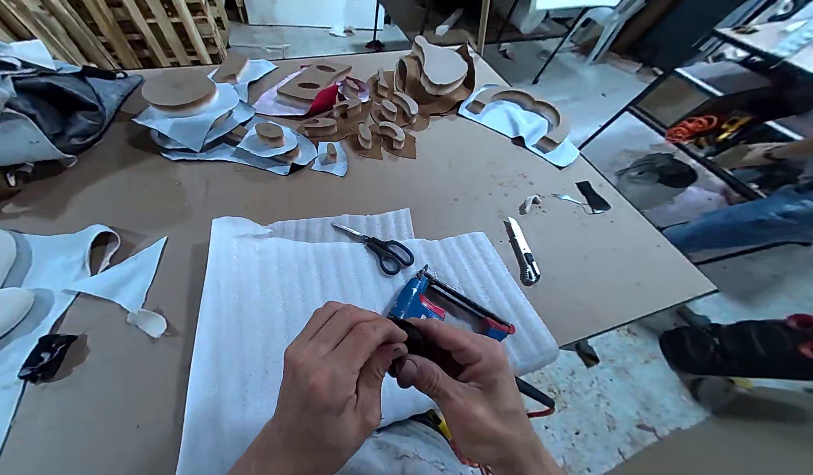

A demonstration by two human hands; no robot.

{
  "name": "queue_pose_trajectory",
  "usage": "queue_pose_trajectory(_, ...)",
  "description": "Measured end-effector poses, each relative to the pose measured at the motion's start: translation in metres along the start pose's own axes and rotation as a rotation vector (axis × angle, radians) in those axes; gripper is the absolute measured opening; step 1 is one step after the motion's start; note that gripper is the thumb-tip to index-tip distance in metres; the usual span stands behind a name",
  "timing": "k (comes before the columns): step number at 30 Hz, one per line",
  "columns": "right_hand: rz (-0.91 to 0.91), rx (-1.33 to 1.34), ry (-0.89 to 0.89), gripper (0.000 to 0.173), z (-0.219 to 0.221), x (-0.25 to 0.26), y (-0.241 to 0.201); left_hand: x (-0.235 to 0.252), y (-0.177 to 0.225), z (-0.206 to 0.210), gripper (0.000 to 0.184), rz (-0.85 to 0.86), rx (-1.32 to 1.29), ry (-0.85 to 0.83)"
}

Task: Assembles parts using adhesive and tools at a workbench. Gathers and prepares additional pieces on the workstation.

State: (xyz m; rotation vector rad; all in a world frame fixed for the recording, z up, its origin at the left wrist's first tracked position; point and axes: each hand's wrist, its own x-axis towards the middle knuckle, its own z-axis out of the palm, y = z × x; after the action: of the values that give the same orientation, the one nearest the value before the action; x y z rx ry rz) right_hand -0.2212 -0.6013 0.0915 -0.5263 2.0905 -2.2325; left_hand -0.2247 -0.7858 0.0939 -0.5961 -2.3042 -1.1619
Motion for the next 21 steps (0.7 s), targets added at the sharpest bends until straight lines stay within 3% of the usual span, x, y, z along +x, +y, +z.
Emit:
queue_pose_trajectory(5,0.100,0.317,0.089,0.027,0.015,-0.006,0.020,-0.016,0.004,0.016,0.020,-0.212,-0.085,0.072)
queue_pose_trajectory(10,0.510,0.466,0.107,0.027,0.031,0.012,0.070,-0.039,-0.026,0.029,0.015,-0.464,0.087,0.058)
queue_pose_trajectory(14,0.750,0.550,0.167,0.027,0.053,0.019,0.120,-0.070,-0.073,0.045,0.019,-0.555,0.267,-0.024)
queue_pose_trajectory(18,0.837,0.177,0.023,0.023,0.046,0.020,0.147,-0.099,-0.105,0.065,0.019,-0.566,0.230,-0.074)
queue_pose_trajectory(21,0.741,-0.405,-0.222,0.027,0.032,0.027,0.144,-0.111,-0.108,0.079,0.020,-0.493,0.277,-0.055)
